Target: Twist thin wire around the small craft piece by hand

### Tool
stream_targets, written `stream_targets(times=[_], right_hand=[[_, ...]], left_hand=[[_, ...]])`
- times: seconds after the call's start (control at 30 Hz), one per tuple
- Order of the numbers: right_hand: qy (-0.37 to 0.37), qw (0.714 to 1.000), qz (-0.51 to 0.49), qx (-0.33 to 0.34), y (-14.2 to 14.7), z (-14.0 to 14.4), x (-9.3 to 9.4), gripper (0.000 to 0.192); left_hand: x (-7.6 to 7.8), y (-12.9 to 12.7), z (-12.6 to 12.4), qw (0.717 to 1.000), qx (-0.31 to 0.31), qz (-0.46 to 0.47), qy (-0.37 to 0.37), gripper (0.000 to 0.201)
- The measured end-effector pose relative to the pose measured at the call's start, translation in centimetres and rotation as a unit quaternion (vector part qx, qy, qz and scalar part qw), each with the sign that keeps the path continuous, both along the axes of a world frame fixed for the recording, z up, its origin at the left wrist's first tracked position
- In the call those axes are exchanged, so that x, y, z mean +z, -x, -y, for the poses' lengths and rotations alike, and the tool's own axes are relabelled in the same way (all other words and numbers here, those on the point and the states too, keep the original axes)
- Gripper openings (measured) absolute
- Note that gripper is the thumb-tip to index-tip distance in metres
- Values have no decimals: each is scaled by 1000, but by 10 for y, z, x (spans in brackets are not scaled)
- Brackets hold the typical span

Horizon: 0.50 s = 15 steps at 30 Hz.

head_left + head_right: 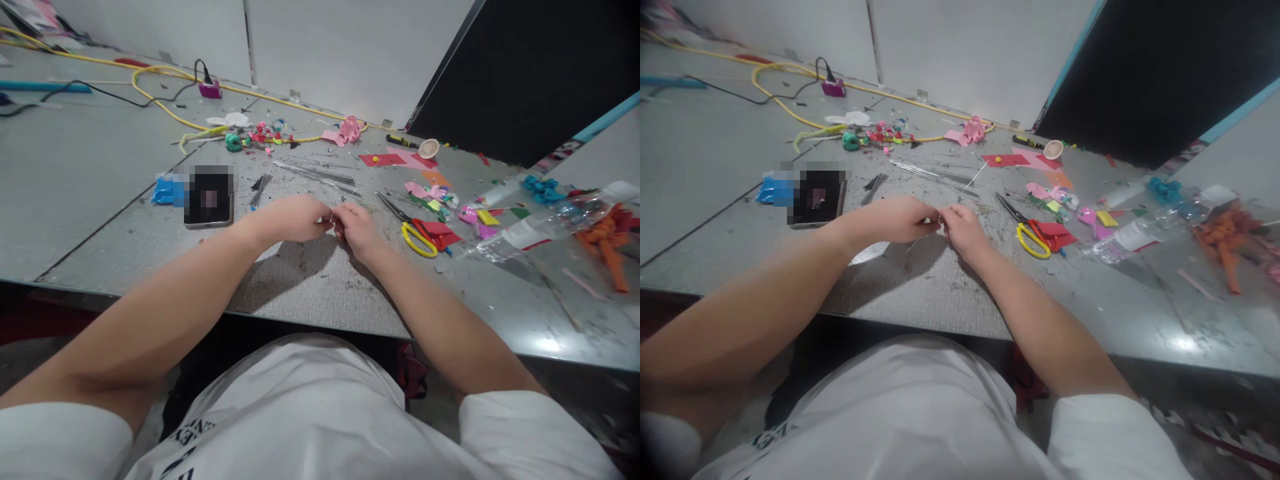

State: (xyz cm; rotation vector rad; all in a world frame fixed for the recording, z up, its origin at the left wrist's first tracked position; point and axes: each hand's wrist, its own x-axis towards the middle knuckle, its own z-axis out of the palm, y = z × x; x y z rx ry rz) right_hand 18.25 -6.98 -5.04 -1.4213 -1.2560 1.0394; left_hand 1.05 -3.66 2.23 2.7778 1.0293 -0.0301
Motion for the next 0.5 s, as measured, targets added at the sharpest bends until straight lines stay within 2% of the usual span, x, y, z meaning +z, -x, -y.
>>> stream_targets(times=[0.5], right_hand=[[-3,998,27,62,-4,-1,-3,29]], left_hand=[[-2,1,-5,1000,-1,-21,-11,43]])
